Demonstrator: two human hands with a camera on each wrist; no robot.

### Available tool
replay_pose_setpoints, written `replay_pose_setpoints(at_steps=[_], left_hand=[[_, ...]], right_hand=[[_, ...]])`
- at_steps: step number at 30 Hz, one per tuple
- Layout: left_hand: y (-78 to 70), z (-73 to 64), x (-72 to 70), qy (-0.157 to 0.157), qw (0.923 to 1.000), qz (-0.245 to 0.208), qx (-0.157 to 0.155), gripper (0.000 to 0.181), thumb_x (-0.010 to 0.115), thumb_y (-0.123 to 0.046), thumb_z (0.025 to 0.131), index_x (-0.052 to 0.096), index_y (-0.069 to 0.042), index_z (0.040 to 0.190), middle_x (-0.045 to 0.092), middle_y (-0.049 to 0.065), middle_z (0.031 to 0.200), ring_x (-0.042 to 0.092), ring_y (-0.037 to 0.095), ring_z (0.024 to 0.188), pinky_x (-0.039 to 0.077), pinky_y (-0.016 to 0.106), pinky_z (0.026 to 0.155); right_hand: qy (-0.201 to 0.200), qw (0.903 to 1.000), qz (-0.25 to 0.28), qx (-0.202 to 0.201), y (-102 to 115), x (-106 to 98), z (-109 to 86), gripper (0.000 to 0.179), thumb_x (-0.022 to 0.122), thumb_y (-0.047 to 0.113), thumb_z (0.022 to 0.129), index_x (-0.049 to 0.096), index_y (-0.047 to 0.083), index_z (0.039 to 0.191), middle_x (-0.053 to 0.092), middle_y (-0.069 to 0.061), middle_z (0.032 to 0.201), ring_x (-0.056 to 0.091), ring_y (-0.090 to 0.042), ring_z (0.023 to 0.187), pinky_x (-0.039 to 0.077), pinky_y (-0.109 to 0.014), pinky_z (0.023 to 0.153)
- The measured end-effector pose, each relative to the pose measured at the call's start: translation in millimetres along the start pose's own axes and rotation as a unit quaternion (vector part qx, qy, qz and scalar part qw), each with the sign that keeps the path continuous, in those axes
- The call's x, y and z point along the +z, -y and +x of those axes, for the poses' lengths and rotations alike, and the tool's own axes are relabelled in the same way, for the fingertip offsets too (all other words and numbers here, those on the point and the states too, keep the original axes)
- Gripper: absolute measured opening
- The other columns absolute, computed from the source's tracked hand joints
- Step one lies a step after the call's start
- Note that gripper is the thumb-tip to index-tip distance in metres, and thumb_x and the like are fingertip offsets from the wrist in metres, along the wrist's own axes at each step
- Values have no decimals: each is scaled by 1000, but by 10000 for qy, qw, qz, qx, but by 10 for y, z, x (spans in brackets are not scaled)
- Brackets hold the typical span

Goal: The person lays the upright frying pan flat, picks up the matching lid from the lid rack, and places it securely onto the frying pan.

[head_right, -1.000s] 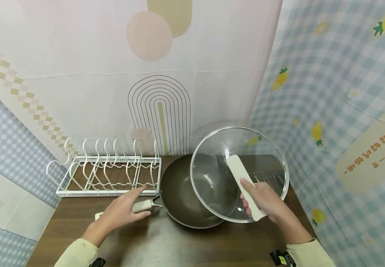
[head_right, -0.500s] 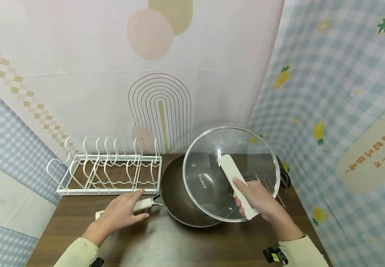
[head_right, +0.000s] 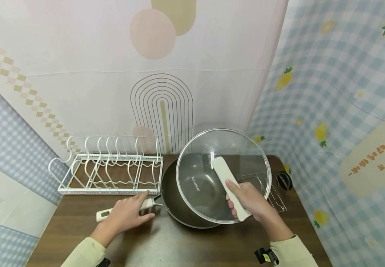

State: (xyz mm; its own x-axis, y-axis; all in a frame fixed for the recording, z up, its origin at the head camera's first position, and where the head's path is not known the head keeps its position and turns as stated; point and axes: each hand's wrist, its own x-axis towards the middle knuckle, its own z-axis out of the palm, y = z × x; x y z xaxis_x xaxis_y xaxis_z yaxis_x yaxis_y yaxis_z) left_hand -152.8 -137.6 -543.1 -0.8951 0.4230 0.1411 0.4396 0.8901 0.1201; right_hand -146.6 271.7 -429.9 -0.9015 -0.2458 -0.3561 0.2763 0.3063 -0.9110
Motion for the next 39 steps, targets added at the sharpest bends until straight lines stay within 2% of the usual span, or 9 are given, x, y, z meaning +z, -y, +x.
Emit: replay_pose_setpoints(at_steps=[6,12,20,25,30,39], left_hand=[[-47,-12,36,9,9997,164,-162,85,65,-67,81,50,-7,138,69,14,106,68,33,75,51,46,55],[-70,-18,77,-187,9989,385,-178,81,67,-66,80,55,-5,132,69,14,102,67,34,75,50,48,53],[-54,-11,148,-591,9965,583,-32,78,68,-66,79,60,-3,125,68,11,90,64,30,64,46,45,46],[-35,4,179,-797,9950,589,135,69,69,-63,78,61,-3,110,65,10,80,61,29,57,44,43,43],[-22,2,200,-790,9944,655,243,60,68,-63,80,55,-6,94,59,8,73,56,28,52,42,42,41],[-19,32,204,-763,9928,887,273,61,68,-64,81,53,-6,94,58,8,70,53,27,46,38,41,38]], right_hand=[[27,10000,82,24,-42,54,64,63,45,54,101,60,-5,84,60,-7,63,59,-18,46,56,-41,47],[113,9997,222,82,-84,102,115,62,46,53,101,60,-4,83,60,-6,63,59,-17,46,55,-36,46],[176,9991,346,197,-141,157,185,63,46,55,100,59,-4,83,60,-5,62,58,-16,46,54,-35,46],[222,9990,305,238,-174,178,216,62,45,56,100,60,-1,81,60,-5,61,58,-15,46,54,-35,46],[222,9991,276,243,-218,193,248,63,46,57,100,60,-2,81,60,-5,61,58,-16,45,54,-35,46],[279,9988,306,257,-271,245,308,63,46,58,99,60,-1,81,60,-5,61,58,-16,46,54,-34,45]])
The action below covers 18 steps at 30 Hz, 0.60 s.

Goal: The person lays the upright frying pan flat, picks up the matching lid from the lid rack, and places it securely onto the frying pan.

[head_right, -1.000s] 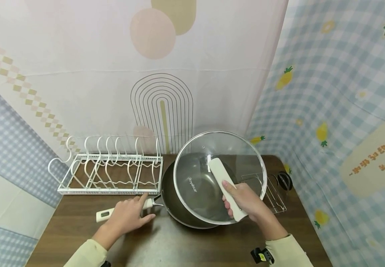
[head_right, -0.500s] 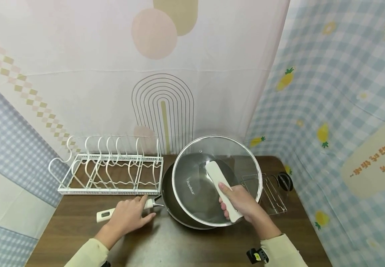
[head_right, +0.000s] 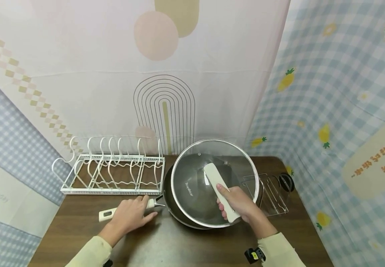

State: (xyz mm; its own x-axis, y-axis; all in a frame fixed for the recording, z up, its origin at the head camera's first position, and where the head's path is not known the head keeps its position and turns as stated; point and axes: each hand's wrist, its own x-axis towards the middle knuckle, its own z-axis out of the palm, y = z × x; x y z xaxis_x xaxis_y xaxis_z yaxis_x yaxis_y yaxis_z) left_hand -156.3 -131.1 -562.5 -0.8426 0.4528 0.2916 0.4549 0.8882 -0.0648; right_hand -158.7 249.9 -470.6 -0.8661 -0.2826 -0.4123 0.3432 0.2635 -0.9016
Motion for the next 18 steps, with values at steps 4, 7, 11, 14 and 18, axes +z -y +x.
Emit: replay_pose_setpoints(at_steps=[4,7,11,14,18], left_hand=[[12,-2,21,-22,10000,30,19,60,68,-64,81,50,-7,90,56,7,68,53,27,45,37,41,38],[13,5,32,-16,10000,37,13,60,68,-64,81,50,-8,89,56,7,68,53,27,46,37,41,38],[9,13,29,16,10000,8,-25,60,67,-65,81,51,-8,89,56,7,67,53,27,47,38,41,39],[5,16,30,16,10000,-22,-34,60,66,-65,82,51,-8,89,55,7,66,53,26,47,38,40,39],[10,5,46,-221,9998,-20,-1,58,67,-63,83,50,-8,86,53,6,63,53,26,45,37,40,38]], right_hand=[[78,9999,75,17,-11,36,25,62,47,58,99,59,-1,81,59,-5,61,58,-15,46,54,-34,45],[168,9997,160,49,-16,54,38,62,46,59,98,58,0,81,59,-4,62,58,-15,47,53,-33,46],[236,9995,198,71,-24,71,59,63,45,59,99,58,0,81,58,-4,62,57,-14,47,53,-33,46],[219,9995,181,103,-27,80,78,63,45,60,99,58,1,81,58,-3,62,57,-14,47,53,-32,46],[278,9993,211,144,-39,95,104,62,45,60,99,58,1,81,59,-3,62,57,-13,48,53,-32,47]])
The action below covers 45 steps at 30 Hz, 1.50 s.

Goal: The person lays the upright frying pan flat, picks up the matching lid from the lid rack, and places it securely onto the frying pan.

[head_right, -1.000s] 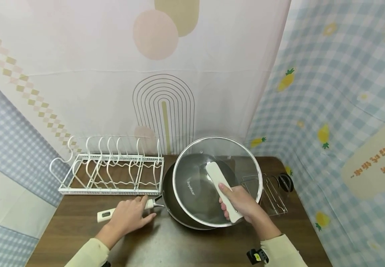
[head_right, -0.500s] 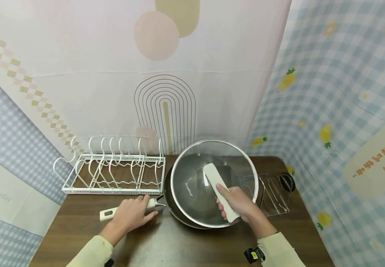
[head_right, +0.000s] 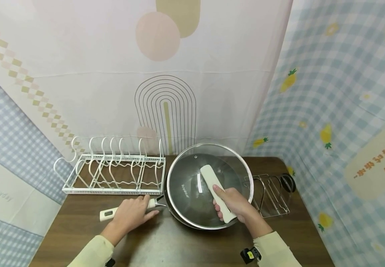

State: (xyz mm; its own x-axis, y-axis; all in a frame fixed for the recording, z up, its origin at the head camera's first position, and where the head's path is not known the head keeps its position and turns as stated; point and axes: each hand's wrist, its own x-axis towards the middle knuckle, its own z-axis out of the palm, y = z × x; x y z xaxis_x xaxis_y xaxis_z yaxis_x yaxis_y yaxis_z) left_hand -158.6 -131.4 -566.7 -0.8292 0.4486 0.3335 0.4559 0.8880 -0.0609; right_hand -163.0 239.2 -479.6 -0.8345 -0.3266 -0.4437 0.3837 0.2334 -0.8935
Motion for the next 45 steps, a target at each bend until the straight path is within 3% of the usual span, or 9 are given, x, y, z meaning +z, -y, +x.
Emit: replay_pose_setpoints(at_steps=[5,17,33,45], left_hand=[[15,-14,27,-388,9991,150,105,55,71,-58,82,46,-9,83,49,4,57,52,25,42,35,39,34],[26,-6,30,-593,9975,285,264,54,72,-57,79,48,-9,86,49,4,56,52,25,41,37,39,34],[8,0,10,-534,9976,358,265,54,71,-57,80,47,-9,85,50,4,56,54,25,43,39,39,35],[16,-10,65,-690,9963,393,328,53,65,-59,80,48,-9,85,50,4,56,54,25,42,39,39,35]], right_hand=[[71,10000,-5,-28,-16,20,3,62,44,59,99,58,2,80,58,-3,62,57,-13,48,53,-32,47],[107,9999,71,84,-63,32,41,61,46,59,98,58,2,80,58,-3,62,57,-13,48,53,-32,47],[381,9979,443,270,-89,15,139,59,42,57,101,57,5,79,56,-1,63,55,-11,49,52,-28,47],[410,9967,600,361,-112,21,181,59,42,58,100,57,6,80,55,0,64,55,-11,49,52,-28,47]])
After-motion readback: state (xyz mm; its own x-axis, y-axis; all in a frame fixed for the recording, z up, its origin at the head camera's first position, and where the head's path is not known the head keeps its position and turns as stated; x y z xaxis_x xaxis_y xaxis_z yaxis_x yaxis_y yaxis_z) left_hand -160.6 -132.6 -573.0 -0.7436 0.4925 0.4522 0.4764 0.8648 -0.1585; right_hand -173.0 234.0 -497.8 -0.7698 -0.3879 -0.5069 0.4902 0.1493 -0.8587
